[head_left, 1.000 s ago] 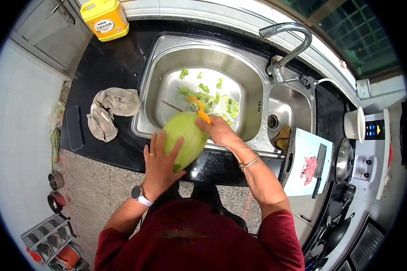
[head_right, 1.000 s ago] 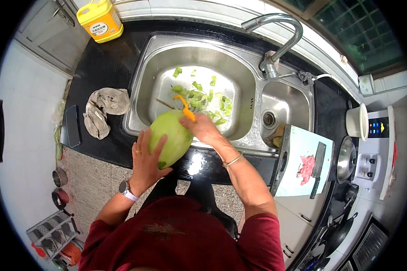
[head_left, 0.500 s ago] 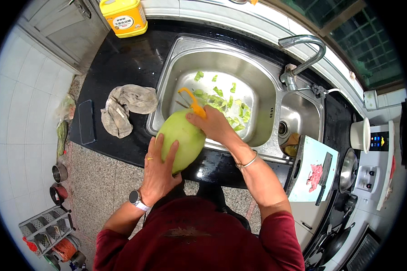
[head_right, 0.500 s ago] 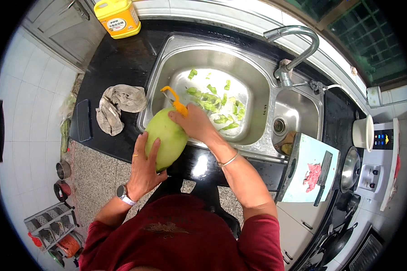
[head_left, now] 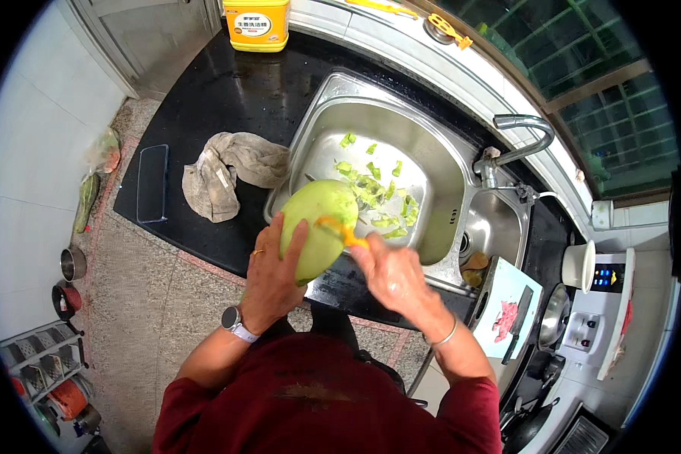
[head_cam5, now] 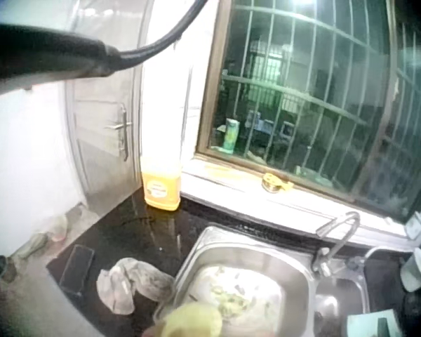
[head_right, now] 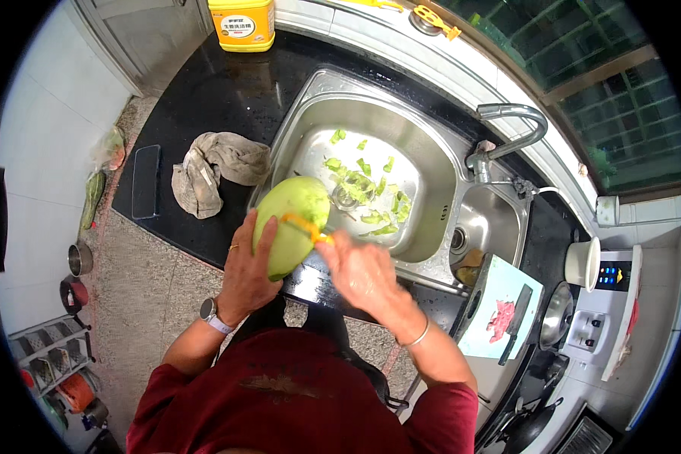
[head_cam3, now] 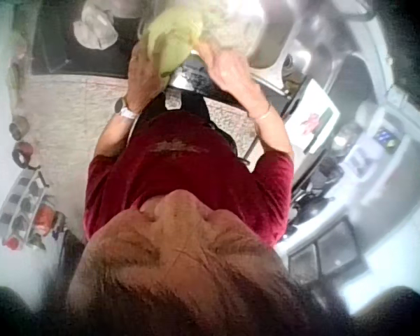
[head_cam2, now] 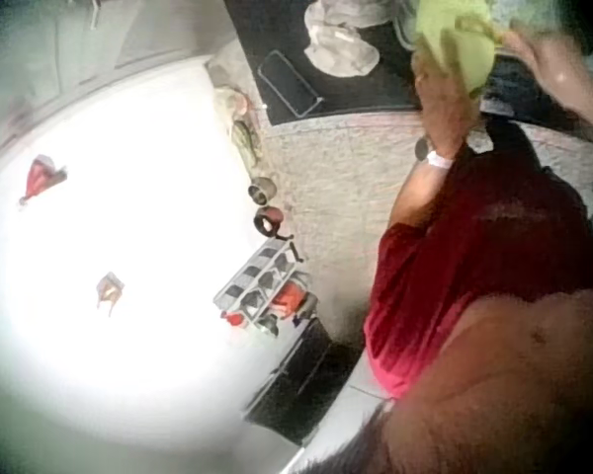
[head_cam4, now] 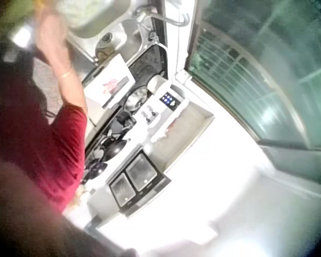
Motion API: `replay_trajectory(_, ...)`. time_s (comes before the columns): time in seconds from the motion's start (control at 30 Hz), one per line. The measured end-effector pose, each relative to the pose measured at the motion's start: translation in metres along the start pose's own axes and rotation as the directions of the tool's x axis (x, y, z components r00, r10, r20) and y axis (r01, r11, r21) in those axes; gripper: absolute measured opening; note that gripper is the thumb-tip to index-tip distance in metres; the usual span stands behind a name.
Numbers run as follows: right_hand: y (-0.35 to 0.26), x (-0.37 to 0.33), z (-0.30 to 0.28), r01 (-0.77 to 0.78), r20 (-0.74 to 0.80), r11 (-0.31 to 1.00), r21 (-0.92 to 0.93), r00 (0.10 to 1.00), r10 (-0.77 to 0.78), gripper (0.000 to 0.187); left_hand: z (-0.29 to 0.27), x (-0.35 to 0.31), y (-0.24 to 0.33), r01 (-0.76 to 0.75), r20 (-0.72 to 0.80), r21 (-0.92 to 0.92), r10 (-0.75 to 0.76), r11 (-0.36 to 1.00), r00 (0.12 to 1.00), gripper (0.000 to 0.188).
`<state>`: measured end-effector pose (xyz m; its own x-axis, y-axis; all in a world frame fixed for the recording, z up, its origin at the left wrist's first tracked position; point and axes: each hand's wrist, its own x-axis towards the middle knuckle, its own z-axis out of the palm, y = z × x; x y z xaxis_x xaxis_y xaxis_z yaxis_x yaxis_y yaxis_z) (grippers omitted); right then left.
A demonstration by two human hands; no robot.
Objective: The person peels a gourd with a peeler over a sink, then handles sliced meat on a cutting board with a cleaver, places the meat in a wok, and pours oil from a bottle.
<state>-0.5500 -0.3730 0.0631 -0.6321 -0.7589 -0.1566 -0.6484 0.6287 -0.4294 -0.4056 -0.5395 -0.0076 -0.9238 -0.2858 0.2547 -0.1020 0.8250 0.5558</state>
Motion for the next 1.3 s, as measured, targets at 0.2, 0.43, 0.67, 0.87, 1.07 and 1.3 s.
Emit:
replay_trajectory(0.2, -0.003, 0.006, 0.017, 0.05, -0.016, 0.994, -0.097, 0.999, -0.052, 0.038, -0.002, -0.003, -0.008, 0.006, -0.001, -0.016, -0.006, 1.0, 1.0, 0.091)
replay_trajectory(0.43, 0.066, 0.045, 0.029, -0.162, -0.06, 0.981, -0.11, 0.986, 0.156, 0.046, -0.01, 0.003, -0.012, 0.073, 0.039, -0.064, -0.07, 0.995, 0.997, 0.088)
replay_trajectory(0.67, 0.015, 0.044, -0.013, -0.191, 0.0, 0.981, -0.042, 0.982, 0.191, 0.048, 0.0, -0.01, -0.015, 0.153, 0.017, -0.231, -0.153, 0.961, 0.988, 0.092)
replay_trajectory(0.87, -0.021, 0.023, -0.02, -0.012, 0.181, 0.956, -0.293, 0.981, 0.068, 0.046, -0.007, -0.008, -0.003, 0.099, 0.039, -0.151, -0.094, 0.984, 0.995, 0.095)
replay_trajectory(1.07, 0.092, 0.033, -0.012, -0.367, -0.105, 0.898, -0.244, 0.93, 0.351, 0.055, 0.005, -0.003, 0.001, 0.084, -0.006, -0.223, -0.087, 0.971, 0.996, 0.087)
replay_trajectory(1.3, -0.007, -0.008, 0.013, 0.134, -0.016, 0.986, -0.099, 0.991, -0.136, 0.045, -0.003, -0.008, -0.005, 0.198, 0.114, -0.212, -0.177, 0.957, 0.978, 0.082)
